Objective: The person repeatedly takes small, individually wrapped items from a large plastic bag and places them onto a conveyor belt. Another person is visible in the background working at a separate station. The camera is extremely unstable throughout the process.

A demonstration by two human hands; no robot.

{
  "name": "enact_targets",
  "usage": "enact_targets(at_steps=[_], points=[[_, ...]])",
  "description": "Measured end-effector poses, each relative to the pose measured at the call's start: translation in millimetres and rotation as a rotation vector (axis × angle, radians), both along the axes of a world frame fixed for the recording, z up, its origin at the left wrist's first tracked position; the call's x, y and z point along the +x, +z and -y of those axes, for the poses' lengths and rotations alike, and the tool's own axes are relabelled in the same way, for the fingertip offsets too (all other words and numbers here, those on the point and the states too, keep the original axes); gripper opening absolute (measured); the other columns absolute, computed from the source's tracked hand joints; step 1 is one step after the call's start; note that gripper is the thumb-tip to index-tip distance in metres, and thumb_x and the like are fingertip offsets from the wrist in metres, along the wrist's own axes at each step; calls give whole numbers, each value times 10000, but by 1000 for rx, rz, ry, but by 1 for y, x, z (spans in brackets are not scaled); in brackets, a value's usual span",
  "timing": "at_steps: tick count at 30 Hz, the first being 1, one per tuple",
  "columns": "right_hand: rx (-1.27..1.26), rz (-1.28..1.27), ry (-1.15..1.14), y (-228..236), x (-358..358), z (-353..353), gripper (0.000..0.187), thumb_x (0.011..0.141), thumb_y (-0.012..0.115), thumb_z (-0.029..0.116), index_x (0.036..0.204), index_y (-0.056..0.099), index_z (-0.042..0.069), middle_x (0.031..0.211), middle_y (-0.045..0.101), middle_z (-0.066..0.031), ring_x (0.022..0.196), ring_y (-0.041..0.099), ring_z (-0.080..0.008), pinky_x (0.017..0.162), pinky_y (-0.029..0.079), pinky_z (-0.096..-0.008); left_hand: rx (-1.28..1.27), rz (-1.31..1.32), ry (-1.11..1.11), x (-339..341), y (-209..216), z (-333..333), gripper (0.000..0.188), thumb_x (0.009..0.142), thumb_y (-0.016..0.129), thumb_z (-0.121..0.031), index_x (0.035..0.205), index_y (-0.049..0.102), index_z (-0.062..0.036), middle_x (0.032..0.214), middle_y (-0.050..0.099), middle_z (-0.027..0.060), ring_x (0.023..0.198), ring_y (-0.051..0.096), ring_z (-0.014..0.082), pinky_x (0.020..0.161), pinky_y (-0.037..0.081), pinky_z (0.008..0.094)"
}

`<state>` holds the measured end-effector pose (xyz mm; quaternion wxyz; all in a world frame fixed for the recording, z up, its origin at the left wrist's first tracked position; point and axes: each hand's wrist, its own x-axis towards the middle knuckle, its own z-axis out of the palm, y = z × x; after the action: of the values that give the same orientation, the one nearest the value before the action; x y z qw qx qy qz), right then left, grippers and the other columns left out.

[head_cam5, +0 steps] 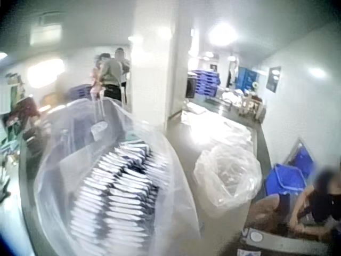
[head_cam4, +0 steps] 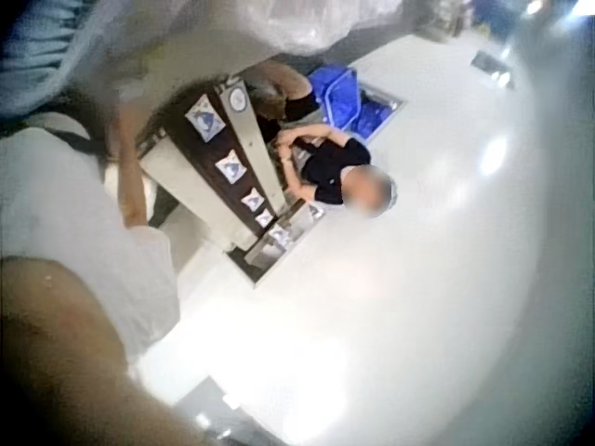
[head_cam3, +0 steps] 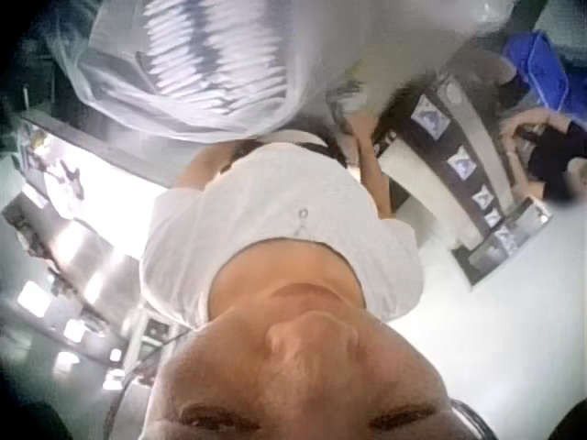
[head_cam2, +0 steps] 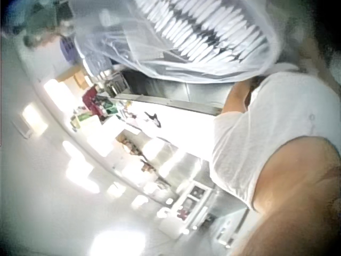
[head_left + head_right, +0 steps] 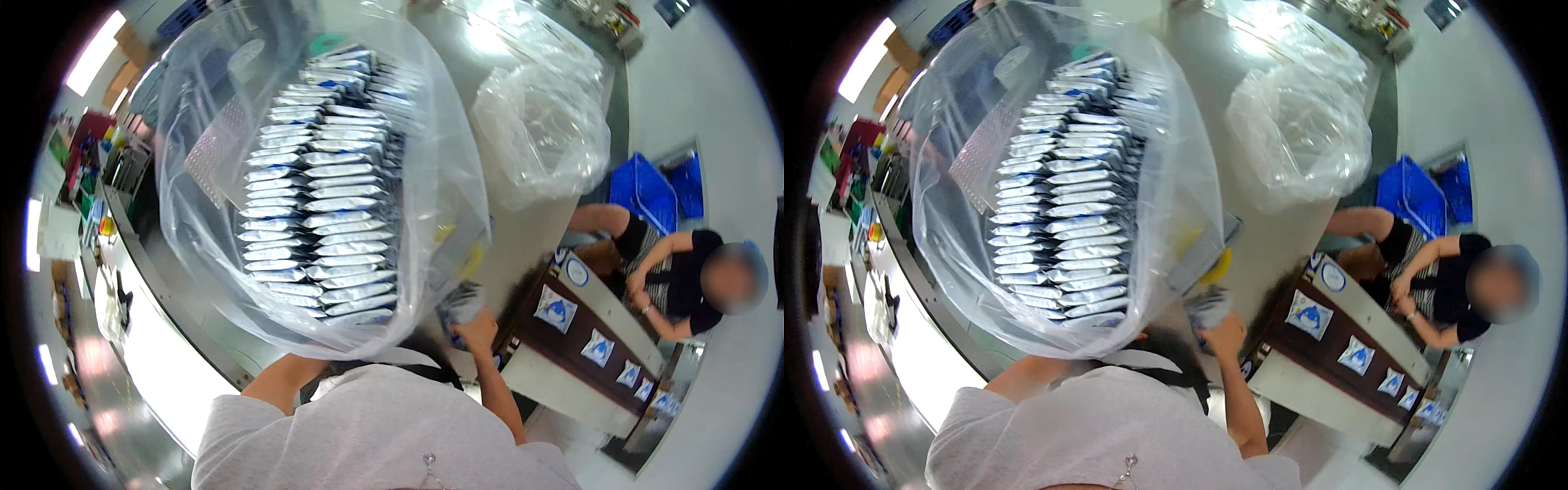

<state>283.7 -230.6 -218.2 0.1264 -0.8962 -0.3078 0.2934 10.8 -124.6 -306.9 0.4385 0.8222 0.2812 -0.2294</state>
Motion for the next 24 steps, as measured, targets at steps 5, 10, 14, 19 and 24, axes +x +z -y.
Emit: enact_targets(at_steps=[5, 10, 14, 19, 24], points=[[856, -445, -433, 95, 91, -50, 681, 663, 784, 116, 1244, 479, -65, 1234, 528, -152, 1097, 522, -248, 940, 423, -408, 89, 17, 9, -24, -10, -9, 403, 796, 671, -218, 1126, 548, -24, 1121, 541, 178, 1020, 521, 320, 847, 436, 422], [1068, -261, 522, 193, 91, -184, 596, 659, 785, 252, 1191, 585, 72, 1259, 544, -133, 1184, 488, -310, 1005, 377, -428, 126, 73, 8, -20, -16, -18, 425, 791, 663, -201, 1153, 528, -24, 1160, 508, 180, 1058, 490, 324, 871, 418, 434], [942, -463, 758, 266, -32, -344, 913, 573, 823, 401, 1292, 442, -14, 1250, 544, -191, 1186, 494, -340, 1033, 351, -416, 143, 88, 59, -28, -17, -18, 443, 787, 657, -187, 1173, 512, -24, 1190, 482, 182, 1089, 464, 328, 891, 403, 443], [189, 538, 883, 256, -10, -478, 946, 554, 818, 480, 1263, 446, -26, 1233, 548, -237, 1142, 544, -353, 965, 420, -401, 148, 142, 82, -19, -24, -29, 469, 782, 648, -170, 1200, 492, -24, 1229, 450, 185, 1128, 433, 332, 915, 385, 455], [116, 384, 1093, 182, -12, -523, 982, 578, 741, 600, 1264, 448, -38, 1220, 551, -250, 1138, 538, -377, 955, 424, -425, 131, 175, 89, -16, -33, -30, 495, 778, 640, -153, 1226, 473, -24, 1267, 418, 187, 1166, 402, 337, 939, 367, 467]])
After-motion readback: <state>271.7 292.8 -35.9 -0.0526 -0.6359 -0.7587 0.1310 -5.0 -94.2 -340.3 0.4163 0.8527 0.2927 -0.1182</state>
